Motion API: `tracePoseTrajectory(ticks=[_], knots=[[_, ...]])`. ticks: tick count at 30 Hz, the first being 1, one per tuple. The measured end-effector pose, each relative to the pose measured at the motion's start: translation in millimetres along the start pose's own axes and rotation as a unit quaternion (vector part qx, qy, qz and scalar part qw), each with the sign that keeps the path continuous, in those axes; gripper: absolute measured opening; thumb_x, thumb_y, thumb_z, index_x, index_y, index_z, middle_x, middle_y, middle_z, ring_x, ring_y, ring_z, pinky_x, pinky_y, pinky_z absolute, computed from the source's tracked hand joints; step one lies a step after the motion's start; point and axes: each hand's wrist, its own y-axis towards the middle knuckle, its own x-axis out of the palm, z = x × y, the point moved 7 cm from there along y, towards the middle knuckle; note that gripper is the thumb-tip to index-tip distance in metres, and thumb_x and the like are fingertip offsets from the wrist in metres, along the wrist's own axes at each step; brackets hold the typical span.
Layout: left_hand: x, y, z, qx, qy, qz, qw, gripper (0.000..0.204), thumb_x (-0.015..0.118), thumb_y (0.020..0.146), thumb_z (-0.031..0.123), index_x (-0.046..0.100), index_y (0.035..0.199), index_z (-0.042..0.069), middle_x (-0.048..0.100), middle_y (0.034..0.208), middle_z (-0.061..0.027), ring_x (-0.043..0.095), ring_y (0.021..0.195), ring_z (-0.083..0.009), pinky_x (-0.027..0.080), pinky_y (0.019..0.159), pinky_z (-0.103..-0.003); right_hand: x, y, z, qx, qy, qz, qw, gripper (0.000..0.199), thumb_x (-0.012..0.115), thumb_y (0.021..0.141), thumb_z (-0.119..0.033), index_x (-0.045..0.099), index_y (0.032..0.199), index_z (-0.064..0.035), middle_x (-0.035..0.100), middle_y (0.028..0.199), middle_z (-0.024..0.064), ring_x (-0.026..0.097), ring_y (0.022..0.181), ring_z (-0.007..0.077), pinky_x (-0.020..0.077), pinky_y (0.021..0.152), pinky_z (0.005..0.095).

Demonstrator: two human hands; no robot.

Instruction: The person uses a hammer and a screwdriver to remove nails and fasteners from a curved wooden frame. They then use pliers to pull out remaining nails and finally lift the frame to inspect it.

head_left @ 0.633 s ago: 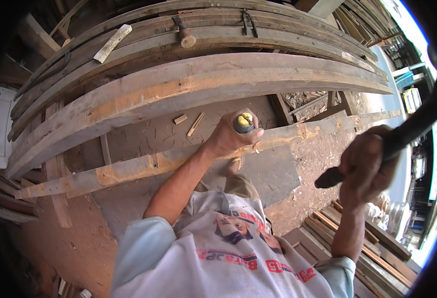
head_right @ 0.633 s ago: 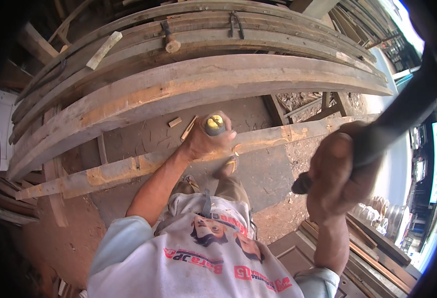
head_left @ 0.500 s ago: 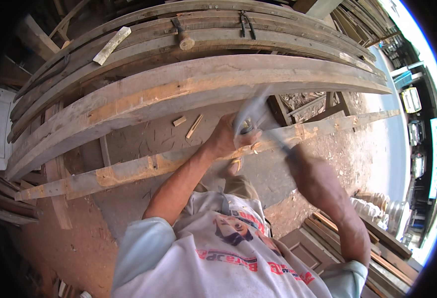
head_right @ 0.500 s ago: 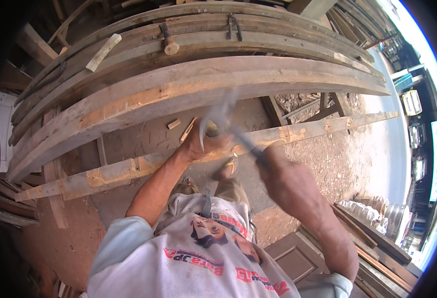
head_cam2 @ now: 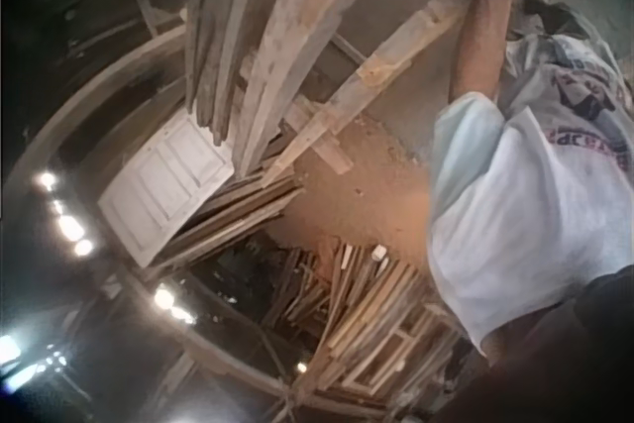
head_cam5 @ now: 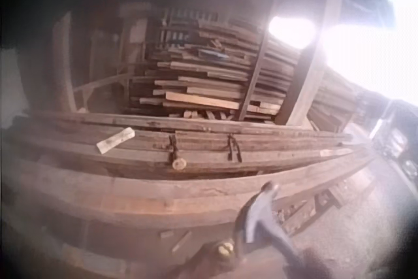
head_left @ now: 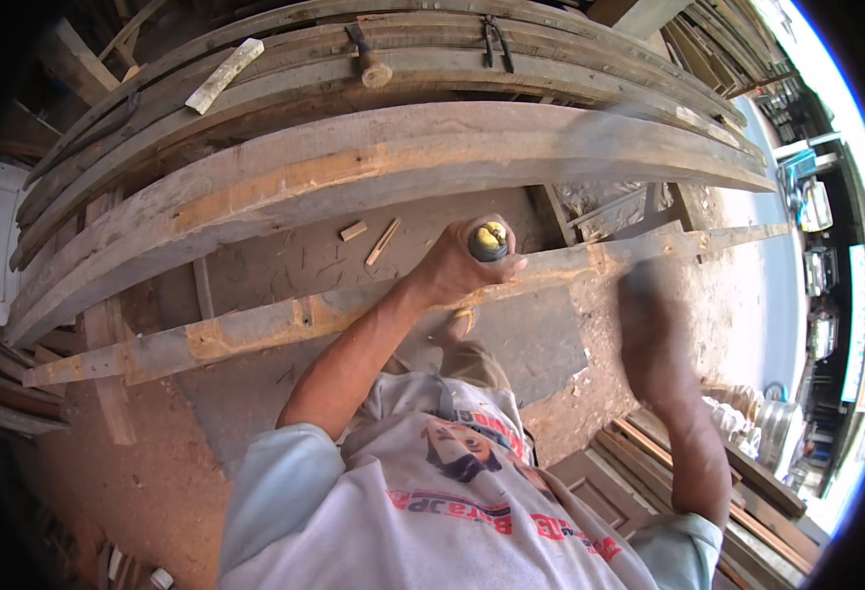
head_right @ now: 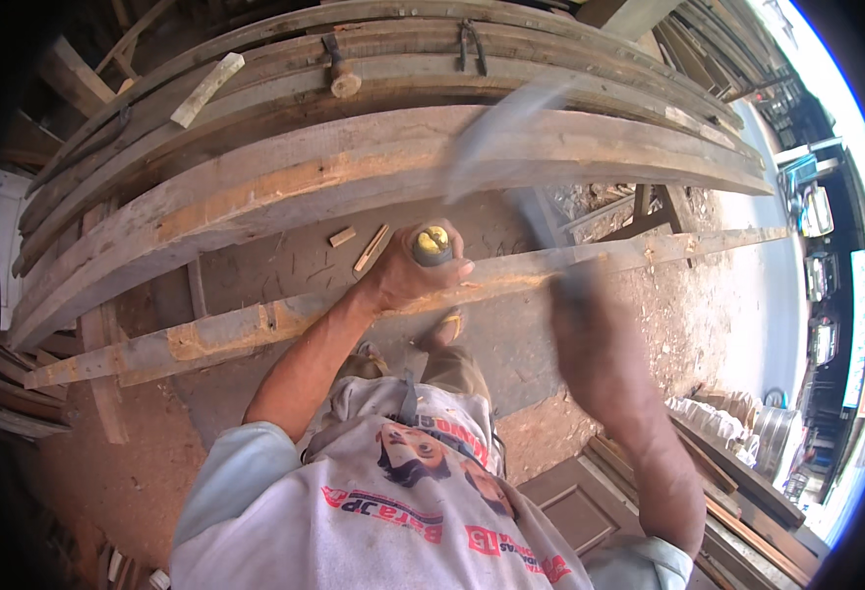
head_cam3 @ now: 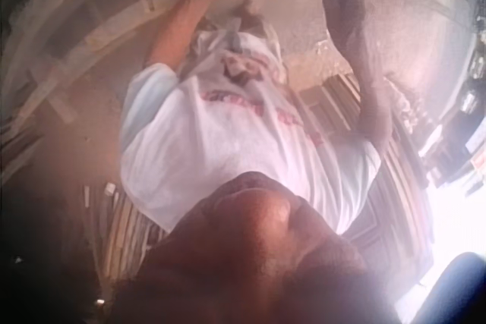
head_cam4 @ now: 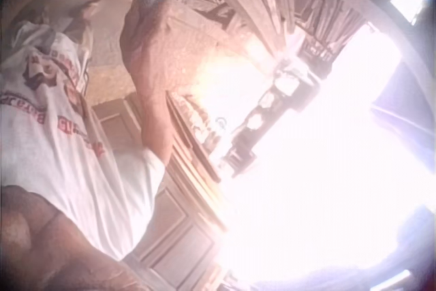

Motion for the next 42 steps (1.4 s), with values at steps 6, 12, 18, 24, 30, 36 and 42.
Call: tracePoseTrajectory(ticks=[6, 12, 18, 24, 30, 36, 42], knots=[[5, -1, -21, -0.026, -0.009, -0.036, 0.999, 0.022, 0.083, 0.085, 0.013, 0.064, 0.097, 0.009, 0.066, 0.087, 0.0031, 0.059, 0.079, -0.0082, 0.051, 0.073, -0.030, 12, -15, -14, 0.036, -0.053, -0.117, 0.991, 0.026, 0.067, 0.103, -0.027, 0.055, 0.110, -0.0060, 0.067, 0.071, 0.0197, 0.069, 0.063, 0.0383, 0.0515, 0.060, 0.0529], [6, -6, -1, -0.025, -0.001, 0.089, 0.996, 0.019, 0.080, 0.088, 0.011, 0.061, 0.092, 0.009, 0.063, 0.081, 0.0040, 0.059, 0.076, -0.0071, 0.051, 0.069, -0.029, -27, -19, -12, 0.076, 0.067, 0.082, 0.991, 0.029, 0.068, 0.104, -0.032, 0.058, 0.107, -0.0051, 0.053, 0.072, 0.0022, 0.050, 0.066, 0.0130, 0.0430, 0.059, 0.0351], [6, -7, -6, -0.035, -0.086, 0.098, 0.991, 0.019, 0.076, 0.090, 0.018, 0.059, 0.091, 0.009, 0.059, 0.075, 0.0008, 0.054, 0.067, -0.0092, 0.046, 0.061, -0.028, 4, -55, 35, 0.130, 0.129, 0.100, 0.978, 0.032, 0.070, 0.103, -0.033, 0.060, 0.111, -0.0034, 0.053, 0.078, 0.0035, 0.050, 0.073, 0.0141, 0.0448, 0.067, 0.0339], [67, 5, 20, -0.004, 0.123, -0.154, 0.980, 0.023, 0.079, 0.090, 0.026, 0.066, 0.095, 0.007, 0.070, 0.080, -0.0056, 0.067, 0.074, -0.0149, 0.055, 0.066, -0.034, 32, -65, 74, 0.190, 0.161, 0.076, 0.966, 0.031, 0.070, 0.103, -0.031, 0.060, 0.109, -0.0022, 0.053, 0.077, 0.0042, 0.049, 0.073, 0.0147, 0.0451, 0.067, 0.0347], [7, 10, 3, -0.074, -0.118, 0.037, 0.990, 0.022, 0.078, 0.092, 0.025, 0.062, 0.089, 0.010, 0.063, 0.070, 0.0001, 0.060, 0.063, -0.0069, 0.050, 0.059, -0.026, 34, -84, 97, 0.200, 0.133, 0.092, 0.966, 0.031, 0.070, 0.103, -0.031, 0.060, 0.108, -0.0027, 0.051, 0.076, 0.0048, 0.047, 0.071, 0.0155, 0.0451, 0.066, 0.0355], [-7, 4, -11, -0.088, -0.146, 0.070, 0.983, 0.018, 0.075, 0.095, 0.018, 0.061, 0.088, 0.009, 0.057, 0.069, 0.0051, 0.053, 0.061, -0.0042, 0.045, 0.055, -0.024, 36, -90, 105, 0.214, 0.122, 0.091, 0.965, 0.028, 0.072, 0.102, -0.029, 0.059, 0.107, -0.0034, 0.049, 0.074, 0.0042, 0.046, 0.069, 0.0156, 0.0440, 0.064, 0.0360], [-4, 3, -17, -0.086, -0.151, 0.079, 0.982, 0.018, 0.076, 0.095, 0.017, 0.061, 0.088, 0.009, 0.057, 0.070, 0.0051, 0.052, 0.061, -0.0041, 0.044, 0.055, -0.024, 40, -85, 98, 0.194, 0.100, 0.076, 0.973, 0.026, 0.073, 0.100, -0.026, 0.060, 0.107, -0.0038, 0.050, 0.068, 0.0048, 0.045, 0.064, 0.0162, 0.0426, 0.059, 0.0376]])
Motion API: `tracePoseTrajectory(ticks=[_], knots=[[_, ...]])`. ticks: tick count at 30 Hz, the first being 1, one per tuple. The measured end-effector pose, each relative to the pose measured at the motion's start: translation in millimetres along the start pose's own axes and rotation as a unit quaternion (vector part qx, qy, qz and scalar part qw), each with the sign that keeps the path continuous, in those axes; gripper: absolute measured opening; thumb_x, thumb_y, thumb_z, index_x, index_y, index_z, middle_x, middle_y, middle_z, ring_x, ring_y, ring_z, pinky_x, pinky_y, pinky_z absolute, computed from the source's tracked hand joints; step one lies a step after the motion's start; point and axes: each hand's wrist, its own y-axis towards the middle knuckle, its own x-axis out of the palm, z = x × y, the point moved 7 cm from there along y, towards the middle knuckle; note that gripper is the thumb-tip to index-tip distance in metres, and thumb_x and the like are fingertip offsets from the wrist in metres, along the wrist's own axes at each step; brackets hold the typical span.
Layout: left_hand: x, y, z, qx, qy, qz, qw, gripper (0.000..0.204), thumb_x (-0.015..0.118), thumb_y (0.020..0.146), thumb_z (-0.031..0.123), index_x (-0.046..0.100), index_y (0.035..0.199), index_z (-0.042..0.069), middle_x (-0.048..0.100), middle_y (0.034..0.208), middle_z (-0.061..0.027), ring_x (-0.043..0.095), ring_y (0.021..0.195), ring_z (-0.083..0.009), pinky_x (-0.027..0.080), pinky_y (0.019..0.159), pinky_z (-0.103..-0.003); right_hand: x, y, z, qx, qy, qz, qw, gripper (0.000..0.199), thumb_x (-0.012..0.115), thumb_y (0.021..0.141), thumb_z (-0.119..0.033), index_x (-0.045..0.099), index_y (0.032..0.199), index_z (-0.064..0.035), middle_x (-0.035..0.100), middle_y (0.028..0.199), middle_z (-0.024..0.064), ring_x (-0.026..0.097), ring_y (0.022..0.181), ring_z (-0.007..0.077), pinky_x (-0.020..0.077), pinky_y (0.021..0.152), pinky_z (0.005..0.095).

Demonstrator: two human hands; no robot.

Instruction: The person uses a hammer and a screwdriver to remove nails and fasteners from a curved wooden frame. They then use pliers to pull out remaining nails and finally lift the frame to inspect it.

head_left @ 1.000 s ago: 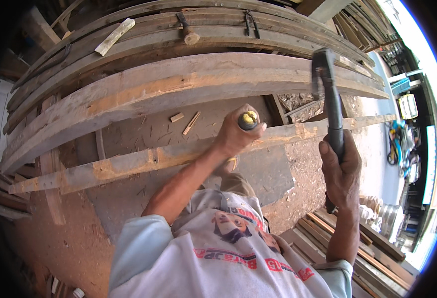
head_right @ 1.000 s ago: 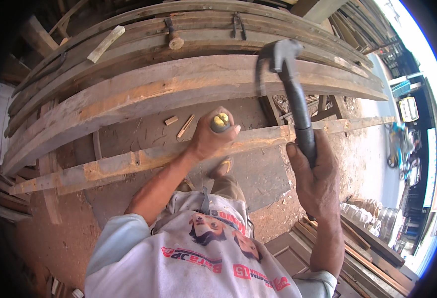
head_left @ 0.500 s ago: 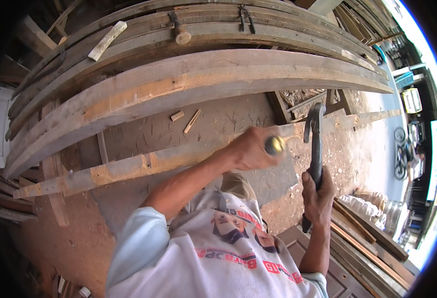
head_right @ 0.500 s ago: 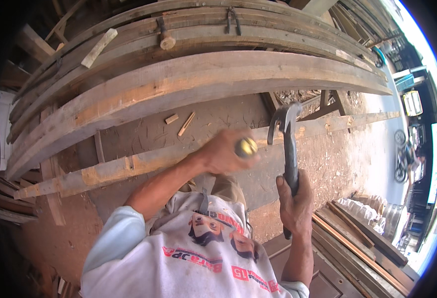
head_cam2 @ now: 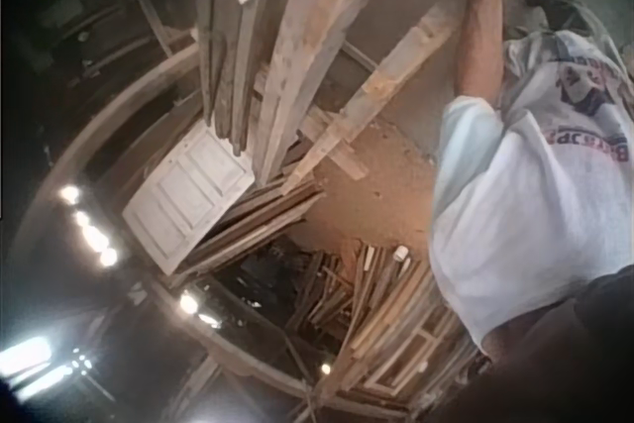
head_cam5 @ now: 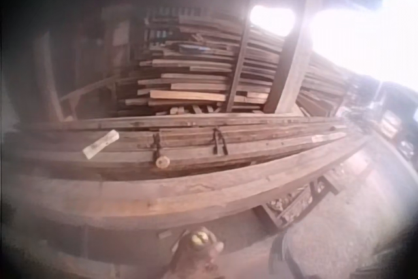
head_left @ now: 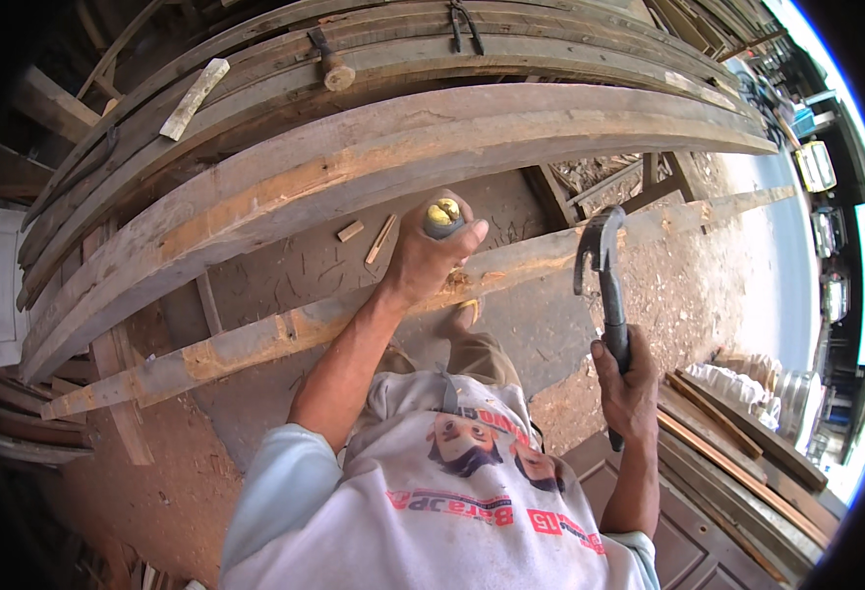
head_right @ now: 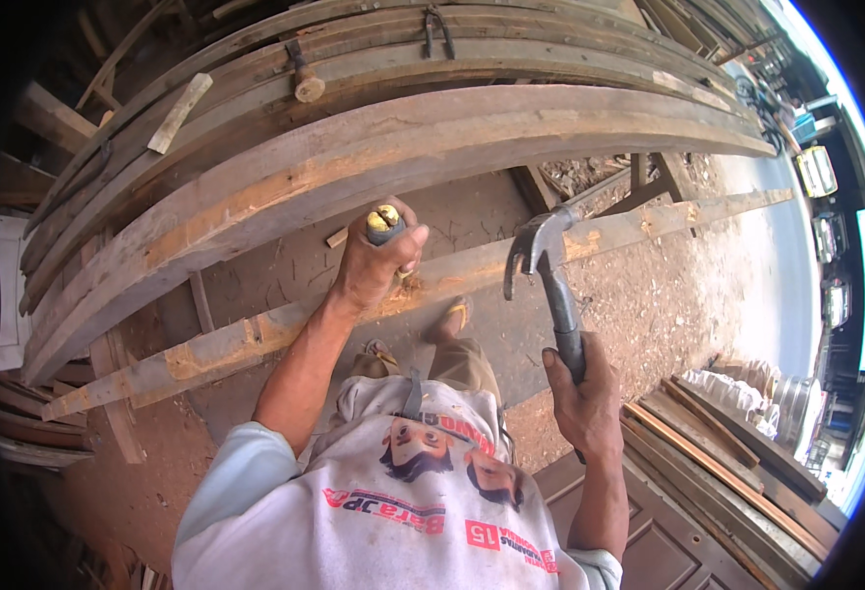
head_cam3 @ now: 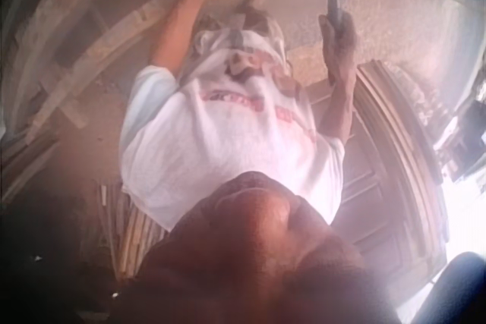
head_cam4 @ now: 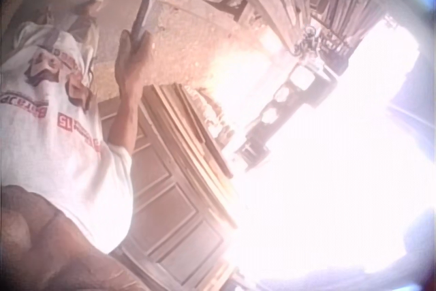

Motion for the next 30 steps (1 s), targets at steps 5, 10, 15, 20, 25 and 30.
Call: tracePoseTrajectory(ticks=[5, 10, 15, 20, 25, 30], knots=[[5, 2, 2, -0.013, 0.042, 0.002, 0.999, 0.020, 0.076, 0.094, 0.018, 0.059, 0.091, 0.009, 0.056, 0.071, 0.0035, 0.052, 0.062, -0.0056, 0.044, 0.056, -0.025, 3, 4, -18, -0.010, -0.024, -0.021, 0.999, 0.026, 0.073, 0.100, -0.025, 0.061, 0.109, -0.0032, 0.052, 0.066, 0.0074, 0.048, 0.061, 0.0174, 0.0434, 0.059, 0.0386], [5, 9, 2, -0.026, 0.061, 0.000, 0.998, 0.020, 0.078, 0.093, 0.018, 0.060, 0.090, 0.009, 0.057, 0.071, 0.0035, 0.052, 0.063, -0.0051, 0.044, 0.056, -0.024, -7, 9, -55, -0.082, -0.016, 0.003, 0.996, 0.027, 0.073, 0.099, -0.024, 0.061, 0.111, -0.0029, 0.054, 0.066, 0.0086, 0.051, 0.061, 0.0180, 0.0446, 0.059, 0.0388], [4, 6, 3, -0.022, 0.061, 0.004, 0.998, 0.020, 0.078, 0.093, 0.018, 0.060, 0.091, 0.009, 0.057, 0.071, 0.0036, 0.052, 0.062, -0.0052, 0.045, 0.056, -0.025, -7, 15, -62, -0.090, -0.024, -0.006, 0.996, 0.031, 0.075, 0.099, -0.025, 0.061, 0.115, -0.0019, 0.053, 0.067, 0.0086, 0.050, 0.061, 0.0181, 0.0447, 0.059, 0.0380], [4, 1, 9, -0.001, 0.095, 0.021, 0.995, 0.022, 0.080, 0.092, 0.015, 0.060, 0.086, 0.007, 0.057, 0.074, 0.0044, 0.050, 0.068, -0.0051, 0.046, 0.063, -0.026, -3, 19, -67, -0.106, 0.044, 0.000, 0.993, 0.034, 0.076, 0.100, -0.030, 0.061, 0.115, -0.0026, 0.053, 0.070, 0.0013, 0.049, 0.064, 0.0143, 0.0444, 0.060, 0.0335], [9, -5, 24, 0.091, 0.182, 0.027, 0.979, 0.021, 0.080, 0.090, 0.013, 0.060, 0.087, 0.006, 0.058, 0.076, 0.0029, 0.051, 0.072, -0.0067, 0.048, 0.067, -0.027, -26, 29, -104, -0.248, 0.251, 0.091, 0.931, 0.027, 0.065, 0.107, -0.024, 0.056, 0.117, -0.0010, 0.051, 0.068, -0.0025, 0.043, 0.049, 0.0018, 0.0319, 0.042, 0.0185], [6, -3, 9, 0.071, 0.153, 0.001, 0.986, 0.021, 0.080, 0.088, 0.015, 0.060, 0.088, 0.009, 0.057, 0.079, 0.0050, 0.053, 0.075, -0.0066, 0.047, 0.069, -0.028, 19, 47, -104, -0.219, -0.140, -0.150, 0.954, 0.023, 0.062, 0.106, -0.021, 0.052, 0.112, -0.0014, 0.063, 0.068, 0.0172, 0.063, 0.055, 0.0383, 0.0480, 0.054, 0.0501]])
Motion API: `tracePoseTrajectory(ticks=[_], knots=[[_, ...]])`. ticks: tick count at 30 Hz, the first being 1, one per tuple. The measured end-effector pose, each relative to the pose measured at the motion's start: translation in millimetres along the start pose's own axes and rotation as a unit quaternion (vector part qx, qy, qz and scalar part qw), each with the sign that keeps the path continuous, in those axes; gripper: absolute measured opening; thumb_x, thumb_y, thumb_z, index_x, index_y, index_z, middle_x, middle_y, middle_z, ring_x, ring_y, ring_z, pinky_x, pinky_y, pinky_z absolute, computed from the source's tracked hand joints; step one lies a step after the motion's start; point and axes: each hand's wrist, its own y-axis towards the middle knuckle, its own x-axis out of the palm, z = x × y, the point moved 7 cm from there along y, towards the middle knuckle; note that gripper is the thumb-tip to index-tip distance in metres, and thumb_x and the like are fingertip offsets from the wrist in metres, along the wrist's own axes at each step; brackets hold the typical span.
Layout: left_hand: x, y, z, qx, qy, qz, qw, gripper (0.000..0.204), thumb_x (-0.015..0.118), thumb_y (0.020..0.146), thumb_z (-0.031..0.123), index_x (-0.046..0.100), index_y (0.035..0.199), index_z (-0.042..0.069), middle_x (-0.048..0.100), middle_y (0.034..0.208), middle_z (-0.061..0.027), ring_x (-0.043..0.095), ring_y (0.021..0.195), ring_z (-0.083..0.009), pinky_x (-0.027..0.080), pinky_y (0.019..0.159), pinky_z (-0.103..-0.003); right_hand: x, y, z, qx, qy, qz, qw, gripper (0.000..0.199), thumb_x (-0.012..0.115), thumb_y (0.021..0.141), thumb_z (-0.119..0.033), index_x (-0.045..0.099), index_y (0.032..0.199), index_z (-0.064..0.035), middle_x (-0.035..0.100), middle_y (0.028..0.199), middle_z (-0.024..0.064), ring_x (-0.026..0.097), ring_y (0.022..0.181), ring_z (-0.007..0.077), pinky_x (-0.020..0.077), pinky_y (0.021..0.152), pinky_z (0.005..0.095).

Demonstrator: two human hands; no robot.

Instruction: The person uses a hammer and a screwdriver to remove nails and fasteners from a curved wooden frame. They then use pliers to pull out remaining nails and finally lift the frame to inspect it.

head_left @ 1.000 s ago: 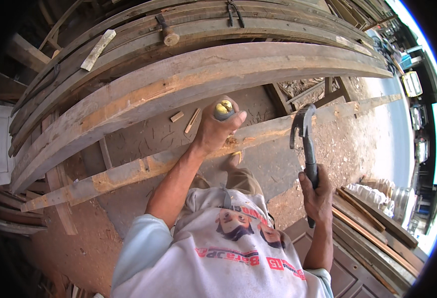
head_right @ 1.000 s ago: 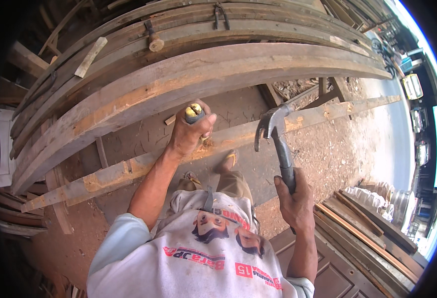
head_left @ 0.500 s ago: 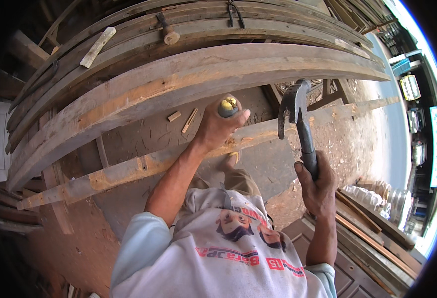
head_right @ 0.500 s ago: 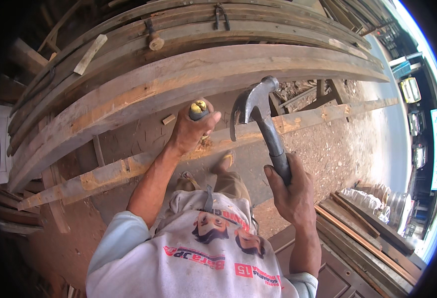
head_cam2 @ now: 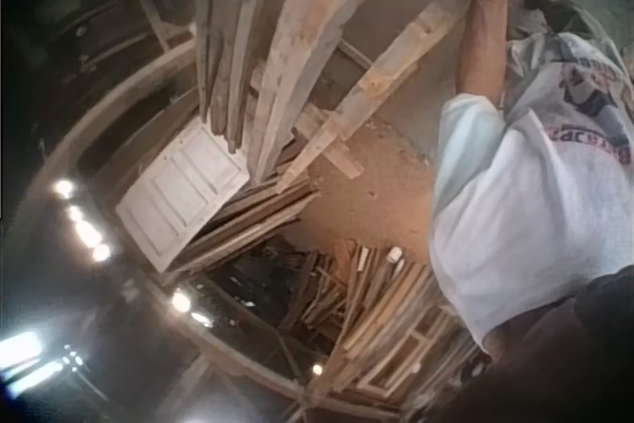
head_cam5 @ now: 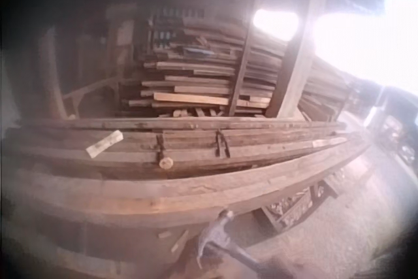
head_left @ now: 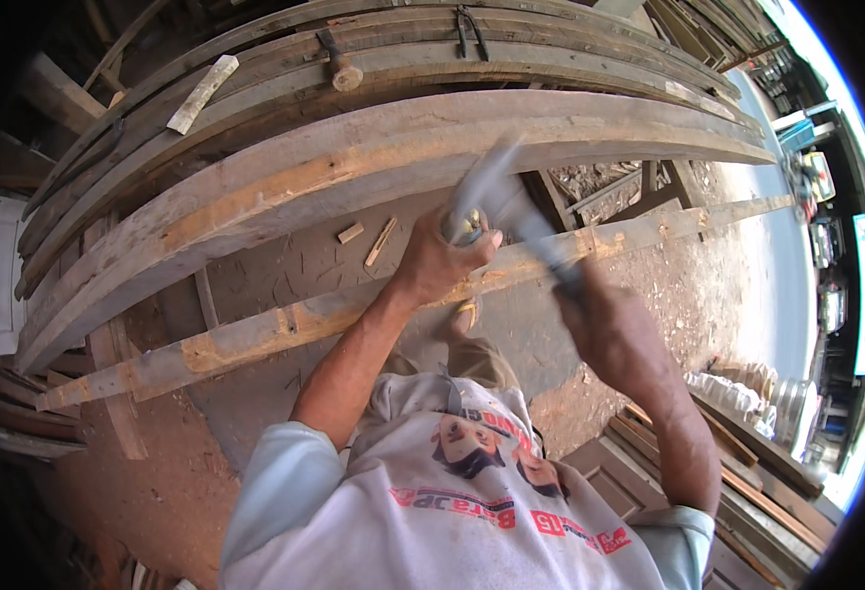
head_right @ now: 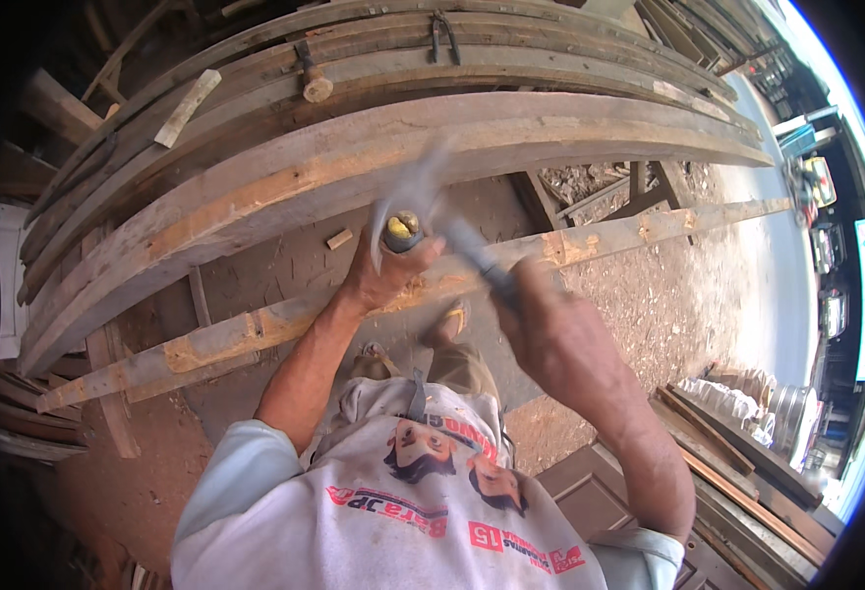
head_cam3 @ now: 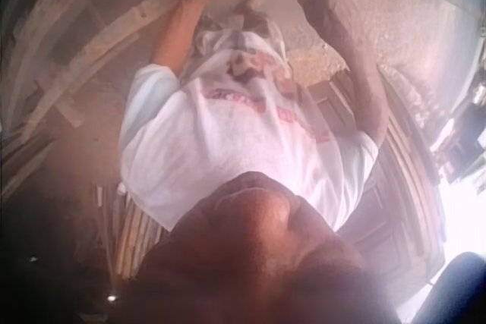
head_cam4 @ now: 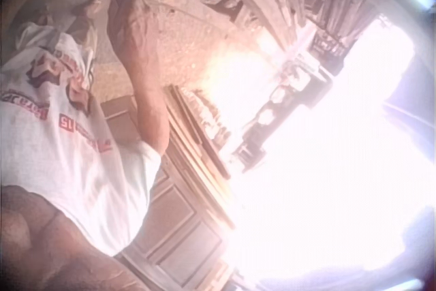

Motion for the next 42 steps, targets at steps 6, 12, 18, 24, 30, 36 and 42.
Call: tracePoseTrajectory(ticks=[6, 12, 18, 24, 30, 36, 42], knots=[[3, -1, -9, -0.028, -0.035, -0.007, 0.999, 0.021, 0.082, 0.087, 0.016, 0.063, 0.090, 0.007, 0.061, 0.080, 0.0027, 0.056, 0.074, -0.0083, 0.050, 0.070, -0.030, -16, -7, -30, 0.016, 0.050, -0.032, 0.998, 0.029, 0.067, 0.103, -0.027, 0.053, 0.109, -0.0029, 0.064, 0.068, 0.0220, 0.067, 0.063, 0.0441, 0.0501, 0.060, 0.0549], [0, -3, 15, -0.017, 0.022, -0.022, 0.999, 0.020, 0.080, 0.088, 0.016, 0.062, 0.089, 0.006, 0.062, 0.078, 0.0008, 0.056, 0.074, -0.0072, 0.051, 0.071, -0.029, -118, -32, -49, -0.177, 0.331, 0.389, 0.841, 0.024, 0.055, 0.107, -0.019, 0.056, 0.113, 0.0036, 0.054, 0.073, 0.0037, 0.047, 0.050, 0.0087, 0.0409, 0.042, 0.0250], [3, -2, 10, 0.030, 0.026, -0.039, 0.998, 0.023, 0.082, 0.087, 0.020, 0.064, 0.091, 0.006, 0.065, 0.079, -0.0011, 0.059, 0.074, -0.0097, 0.053, 0.071, -0.032, -13, -13, -13, -0.024, -0.124, 0.027, 0.992, 0.026, 0.055, 0.109, -0.028, 0.053, 0.113, -0.0022, 0.067, 0.083, 0.0279, 0.068, 0.070, 0.0416, 0.0510, 0.057, 0.0492], [-2, -10, 4, 0.001, 0.043, -0.029, 0.999, 0.026, 0.084, 0.086, 0.024, 0.066, 0.091, 0.007, 0.069, 0.078, -0.0035, 0.063, 0.072, -0.0115, 0.054, 0.069, -0.033, -43, -20, -29, 0.135, 0.014, -0.007, 0.991, 0.030, 0.069, 0.103, -0.029, 0.058, 0.107, -0.0022, 0.065, 0.072, 0.0153, 0.066, 0.063, 0.0258, 0.0488, 0.060, 0.0423], [6, -9, 15, -0.009, 0.037, -0.048, 0.998, 0.020, 0.081, 0.088, 0.017, 0.063, 0.089, 0.006, 0.064, 0.076, 0.0021, 0.058, 0.073, -0.0079, 0.052, 0.069, -0.030, -150, -58, -46, -0.253, 0.390, 0.421, 0.779, 0.022, 0.057, 0.109, -0.022, 0.057, 0.105, -0.0001, 0.056, 0.070, 0.0013, 0.048, 0.050, 0.0063, 0.0397, 0.043, 0.0217], [12, -12, 15, 0.005, 0.041, -0.049, 0.998, 0.022, 0.084, 0.086, 0.020, 0.066, 0.090, 0.007, 0.068, 0.080, -0.0022, 0.062, 0.075, -0.0109, 0.054, 0.071, -0.032, 0, -29, -8, 0.050, -0.085, -0.031, 0.995, 0.021, 0.062, 0.104, -0.020, 0.054, 0.103, -0.0015, 0.070, 0.079, 0.0200, 0.068, 0.065, 0.0304, 0.0516, 0.059, 0.0488], [5, -12, 8, 0.044, 0.071, -0.047, 0.995, 0.026, 0.084, 0.084, 0.020, 0.063, 0.087, 0.005, 0.064, 0.074, -0.0043, 0.054, 0.068, -0.0135, 0.051, 0.067, -0.036, -94, -52, -38, 0.006, 0.175, 0.307, 0.936, 0.019, 0.064, 0.105, -0.019, 0.061, 0.115, -0.0026, 0.062, 0.077, 0.0053, 0.056, 0.058, 0.0139, 0.0445, 0.053, 0.0318]])
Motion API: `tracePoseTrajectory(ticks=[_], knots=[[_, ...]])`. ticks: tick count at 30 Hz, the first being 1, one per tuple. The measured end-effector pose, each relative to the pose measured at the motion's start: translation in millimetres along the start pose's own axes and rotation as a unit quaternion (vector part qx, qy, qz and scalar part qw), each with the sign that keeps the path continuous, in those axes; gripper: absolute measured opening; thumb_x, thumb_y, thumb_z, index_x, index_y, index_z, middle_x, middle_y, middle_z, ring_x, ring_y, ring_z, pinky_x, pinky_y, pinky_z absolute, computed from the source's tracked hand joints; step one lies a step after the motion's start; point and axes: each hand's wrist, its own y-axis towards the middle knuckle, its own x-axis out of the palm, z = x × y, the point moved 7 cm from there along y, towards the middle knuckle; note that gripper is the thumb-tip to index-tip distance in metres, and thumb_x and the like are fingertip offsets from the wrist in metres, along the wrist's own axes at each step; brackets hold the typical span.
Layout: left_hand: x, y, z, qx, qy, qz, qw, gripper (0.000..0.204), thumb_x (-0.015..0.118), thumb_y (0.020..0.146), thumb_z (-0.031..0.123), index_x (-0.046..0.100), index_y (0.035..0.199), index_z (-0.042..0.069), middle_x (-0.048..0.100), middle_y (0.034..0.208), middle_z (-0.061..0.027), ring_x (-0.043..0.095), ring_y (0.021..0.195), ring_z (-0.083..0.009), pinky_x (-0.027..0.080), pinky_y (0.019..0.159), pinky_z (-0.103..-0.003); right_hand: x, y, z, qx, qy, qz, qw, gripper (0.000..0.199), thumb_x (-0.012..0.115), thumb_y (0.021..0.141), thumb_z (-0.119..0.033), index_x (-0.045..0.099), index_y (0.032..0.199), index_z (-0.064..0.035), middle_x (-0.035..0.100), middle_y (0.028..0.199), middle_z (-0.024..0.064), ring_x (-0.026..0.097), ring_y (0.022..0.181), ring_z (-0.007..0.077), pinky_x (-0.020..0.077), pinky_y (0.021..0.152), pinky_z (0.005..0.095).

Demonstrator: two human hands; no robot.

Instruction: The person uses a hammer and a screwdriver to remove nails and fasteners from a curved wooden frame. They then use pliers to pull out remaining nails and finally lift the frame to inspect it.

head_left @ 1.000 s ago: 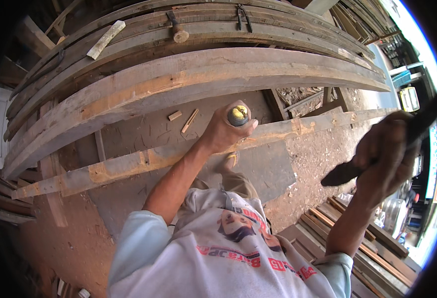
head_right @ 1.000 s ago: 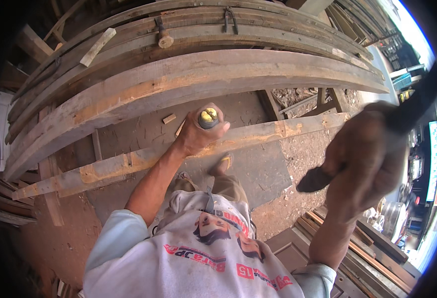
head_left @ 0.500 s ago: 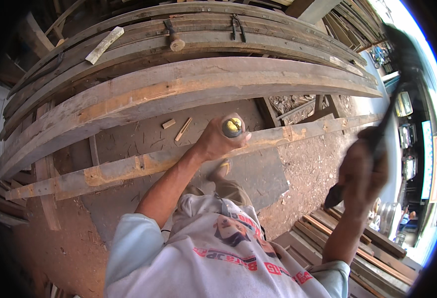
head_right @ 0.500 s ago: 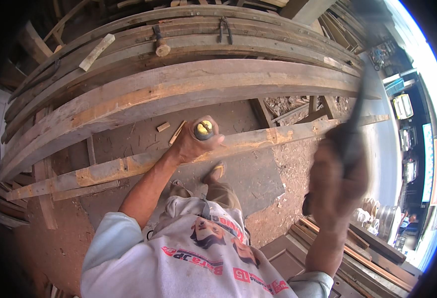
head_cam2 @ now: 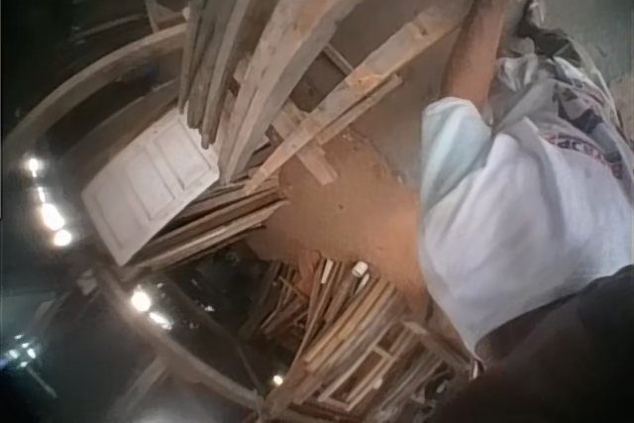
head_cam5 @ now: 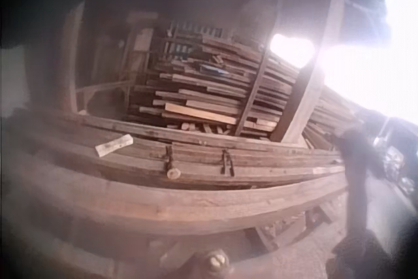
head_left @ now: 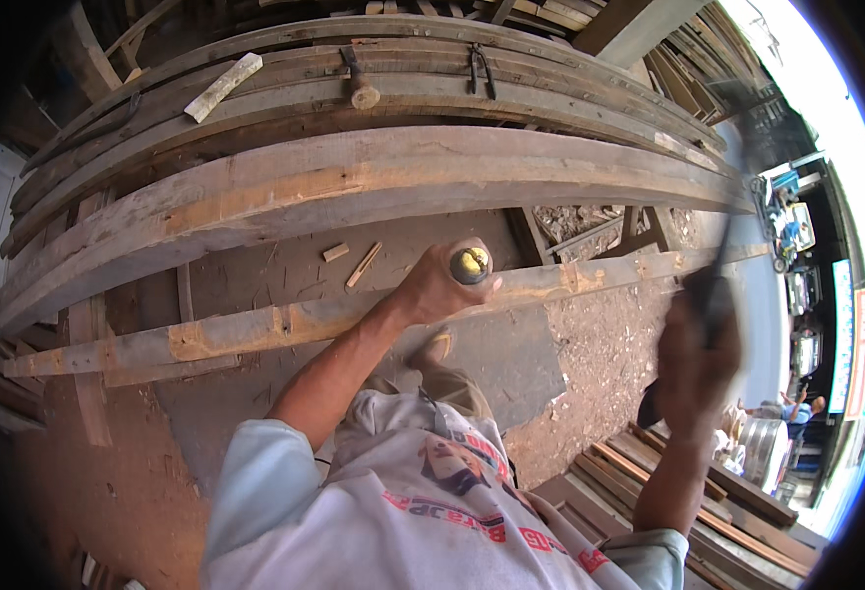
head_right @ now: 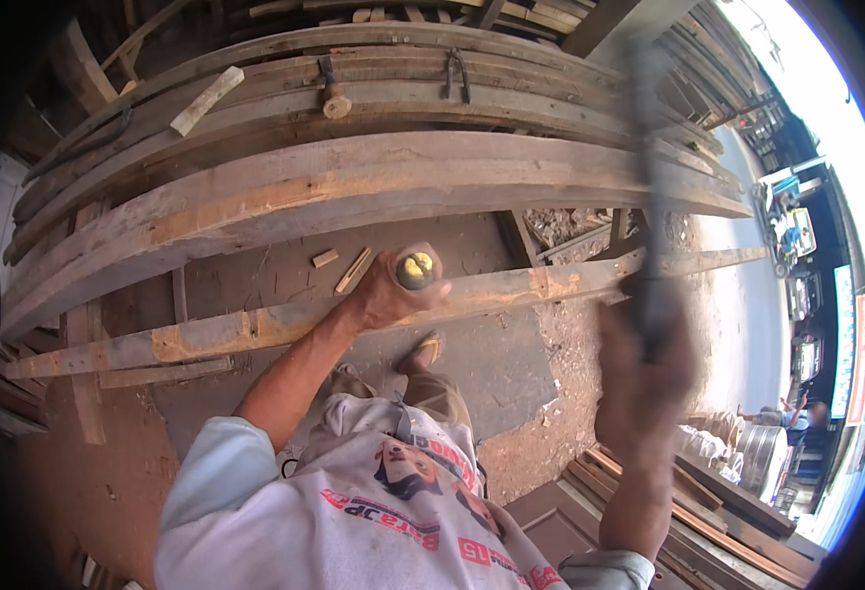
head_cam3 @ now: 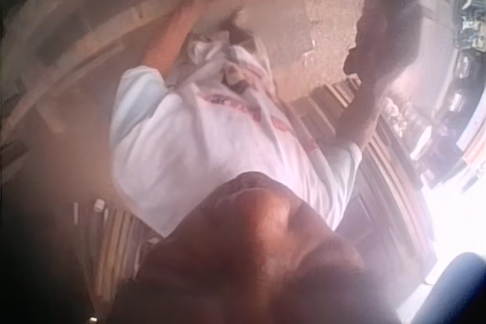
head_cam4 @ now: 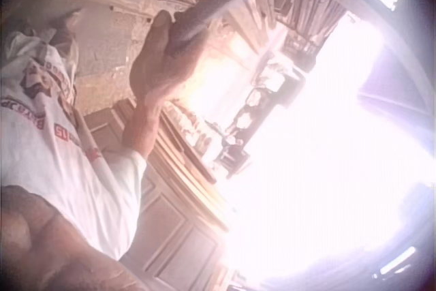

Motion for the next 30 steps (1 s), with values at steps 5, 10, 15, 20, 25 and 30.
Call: tracePoseTrajectory(ticks=[5, 10, 15, 20, 25, 30], knots=[[0, -1, 2, -0.005, -0.003, -0.013, 1.000, 0.025, 0.083, 0.084, 0.020, 0.064, 0.090, 0.005, 0.067, 0.078, -0.0069, 0.060, 0.071, -0.0186, 0.053, 0.070, -0.037, -24, 3, -12, -0.163, 0.177, 0.049, 0.969, 0.016, 0.054, 0.107, -0.019, 0.053, 0.101, -0.0036, 0.058, 0.073, 0.0069, 0.054, 0.055, 0.0187, 0.0424, 0.047, 0.0312], [7, -4, 5, 0.041, 0.033, -0.038, 0.998, 0.028, 0.083, 0.085, 0.020, 0.067, 0.099, 0.003, 0.071, 0.086, -0.0111, 0.065, 0.077, -0.0224, 0.053, 0.072, -0.041, 83, -66, 77, 0.077, -0.167, -0.295, 0.938, 0.026, 0.064, 0.103, -0.024, 0.051, 0.111, -0.0027, 0.066, 0.076, 0.0282, 0.066, 0.071, 0.0516, 0.0500, 0.062, 0.0578], [7, -2, 21, -0.019, 0.015, -0.041, 0.999, 0.019, 0.080, 0.087, 0.013, 0.063, 0.083, 0.005, 0.060, 0.070, -0.0036, 0.055, 0.065, -0.0119, 0.049, 0.062, -0.037, 65, -61, 74, 0.173, -0.044, -0.232, 0.956, 0.024, 0.062, 0.101, -0.024, 0.051, 0.112, -0.0062, 0.066, 0.080, 0.0288, 0.066, 0.079, 0.0533, 0.0504, 0.070, 0.0574], [3, -8, -11, 0.012, -0.033, -0.043, 0.998, 0.021, 0.078, 0.086, 0.010, 0.058, 0.088, 0.007, 0.056, 0.080, 0.0001, 0.054, 0.072, -0.0109, 0.048, 0.068, -0.029, 90, -93, 116, 0.232, 0.050, -0.137, 0.962, 0.028, 0.063, 0.104, -0.027, 0.050, 0.111, -0.0030, 0.067, 0.075, 0.0192, 0.071, 0.071, 0.0369, 0.0534, 0.068, 0.0495], [15, 1, 17, -0.013, -0.191, -0.060, 0.980, 0.020, 0.076, 0.089, 0.013, 0.057, 0.090, 0.007, 0.056, 0.082, -0.0015, 0.057, 0.074, -0.0100, 0.049, 0.069, -0.028, 136, -141, 194, 0.251, 0.110, -0.084, 0.958, 0.033, 0.062, 0.104, -0.032, 0.050, 0.105, -0.0014, 0.057, 0.075, 0.0271, 0.058, 0.073, 0.0475, 0.0441, 0.071, 0.0551], [10, 4, 9, -0.052, -0.128, -0.046, 0.989, 0.014, 0.069, 0.095, 0.010, 0.057, 0.090, 0.006, 0.054, 0.078, -0.0020, 0.058, 0.064, -0.0090, 0.049, 0.059, -0.027, 144, -145, 193, 0.256, 0.105, -0.104, 0.955, 0.037, 0.061, 0.105, -0.036, 0.050, 0.103, -0.0009, 0.052, 0.085, 0.0283, 0.055, 0.084, 0.0459, 0.0427, 0.078, 0.0539]])
